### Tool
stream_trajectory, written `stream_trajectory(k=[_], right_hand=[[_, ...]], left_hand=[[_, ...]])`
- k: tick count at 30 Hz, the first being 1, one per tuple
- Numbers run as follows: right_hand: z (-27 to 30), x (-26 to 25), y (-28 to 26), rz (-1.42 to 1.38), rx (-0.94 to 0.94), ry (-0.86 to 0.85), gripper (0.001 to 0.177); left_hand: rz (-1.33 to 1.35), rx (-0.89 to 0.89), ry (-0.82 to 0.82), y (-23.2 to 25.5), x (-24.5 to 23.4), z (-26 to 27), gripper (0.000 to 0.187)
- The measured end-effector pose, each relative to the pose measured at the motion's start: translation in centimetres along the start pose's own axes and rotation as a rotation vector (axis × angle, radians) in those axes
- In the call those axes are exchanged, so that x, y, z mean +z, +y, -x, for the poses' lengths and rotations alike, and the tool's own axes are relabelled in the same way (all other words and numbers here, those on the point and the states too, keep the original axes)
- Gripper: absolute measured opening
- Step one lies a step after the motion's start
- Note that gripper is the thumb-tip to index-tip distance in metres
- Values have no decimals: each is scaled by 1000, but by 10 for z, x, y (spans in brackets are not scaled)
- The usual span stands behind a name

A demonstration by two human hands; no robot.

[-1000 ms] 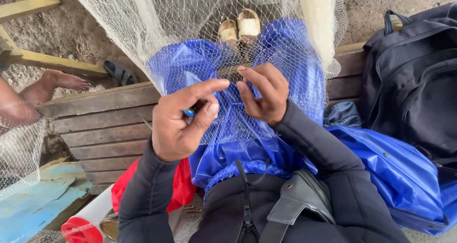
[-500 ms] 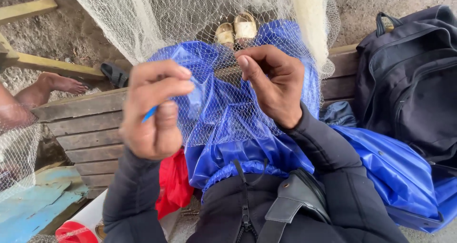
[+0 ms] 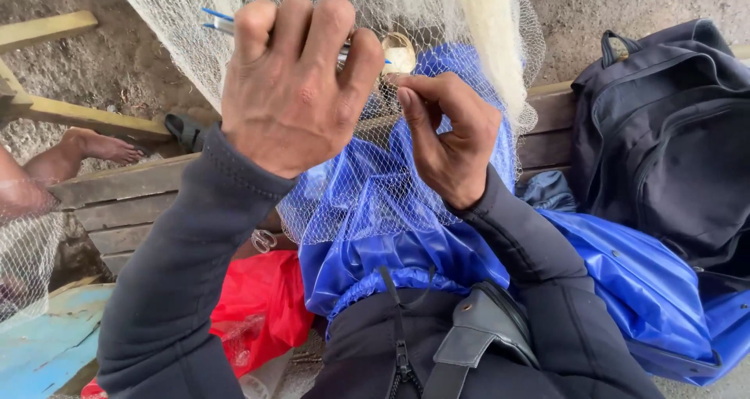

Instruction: A person is mending a white fishing net using a blue plastic shuttle tool and scissors while sitting on a wooden bench.

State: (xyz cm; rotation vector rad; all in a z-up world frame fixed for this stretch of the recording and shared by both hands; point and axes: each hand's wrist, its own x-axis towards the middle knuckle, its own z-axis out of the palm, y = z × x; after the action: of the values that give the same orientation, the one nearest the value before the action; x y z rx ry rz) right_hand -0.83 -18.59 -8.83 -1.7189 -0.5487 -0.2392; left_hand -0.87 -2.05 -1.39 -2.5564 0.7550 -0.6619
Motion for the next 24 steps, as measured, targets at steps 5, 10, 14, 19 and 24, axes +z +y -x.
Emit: stream_trajectory(k=[5,10,14,19,24], right_hand=[[-2,-3,1,-21,4,-5,11],[-4,-3,3,-35,-6,0,12],[-4,-5,4,-42,58,-11,12],[-2,-5,12,-198,138,-23,13],[1,-2,21,-310,174,-31,14]], left_hand=[[14,8,15,0,12,2,12],[179,-14,14,2,15,4,13],[450,-48,-10,4,13,4,4],[748,-45,-49,12,12,3,35],[649,-79,203,34,9,-5,14]])
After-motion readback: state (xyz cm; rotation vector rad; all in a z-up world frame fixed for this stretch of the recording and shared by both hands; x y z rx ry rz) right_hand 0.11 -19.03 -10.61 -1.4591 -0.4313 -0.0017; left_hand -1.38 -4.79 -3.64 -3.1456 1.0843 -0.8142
